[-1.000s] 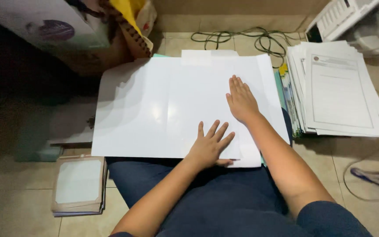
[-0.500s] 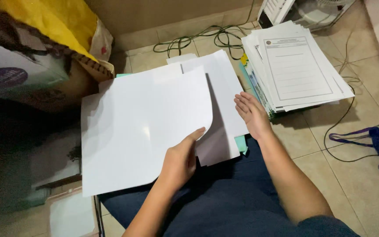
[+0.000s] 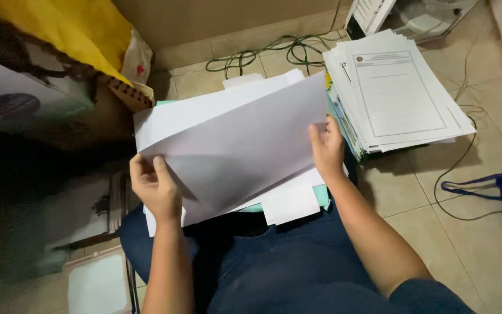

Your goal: The person folds large white sheets of paper one by one and places them onto a light blue folder. After each sheet is placed, they pick up a printed document from a stack and add it to the folder.

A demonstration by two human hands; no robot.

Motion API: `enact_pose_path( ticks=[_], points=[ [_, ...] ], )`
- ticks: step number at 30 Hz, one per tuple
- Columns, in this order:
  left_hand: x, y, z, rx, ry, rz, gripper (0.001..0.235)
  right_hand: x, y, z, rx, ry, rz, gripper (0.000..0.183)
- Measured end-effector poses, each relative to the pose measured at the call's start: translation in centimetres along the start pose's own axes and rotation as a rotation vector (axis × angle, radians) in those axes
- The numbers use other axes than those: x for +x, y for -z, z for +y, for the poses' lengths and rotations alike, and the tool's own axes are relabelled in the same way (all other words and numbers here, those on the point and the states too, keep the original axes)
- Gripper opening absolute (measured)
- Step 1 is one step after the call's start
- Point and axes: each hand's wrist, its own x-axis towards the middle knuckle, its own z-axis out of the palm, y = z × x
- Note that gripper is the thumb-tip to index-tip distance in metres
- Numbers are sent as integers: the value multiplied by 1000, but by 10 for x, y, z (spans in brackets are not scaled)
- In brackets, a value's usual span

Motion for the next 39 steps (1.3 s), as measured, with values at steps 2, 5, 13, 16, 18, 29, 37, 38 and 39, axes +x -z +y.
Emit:
enact_pose_path(
  ticks=[2,5,13,16,18,29,37,38,39],
  points=[
    [16,-12,-49,56,-28,35,24,1,-24,-40,-229,-32,-89,48],
    [13,-21,-123,273,-39,82,28,-6,-40,-50,-678,-83,-248,65],
    [8,-43,-64,844,-26,0,64,-17,-98,-56,-1064,236,-527,55],
    [6,-42,-89,1028,-29,-275,52,-33,-156,-56,-792,299,-724,58],
    [9,-42,-114,1102,-46,-519,45,-44,-198,-46,-802,512,-844,60],
    [12,-46,-80,1163,11,-626,75,58,-78,16,-1019,95,-552,69],
    [13,-51,-75,1169,10,-636,78,-1,-186,-31,-918,290,-723,71],
    [11,-50,-76,1152,20,-636,77,-3,-188,-35,-873,319,-761,68],
    [12,-47,-76,1139,22,-634,77,-5,-194,-40,-822,349,-792,66]
  ],
)
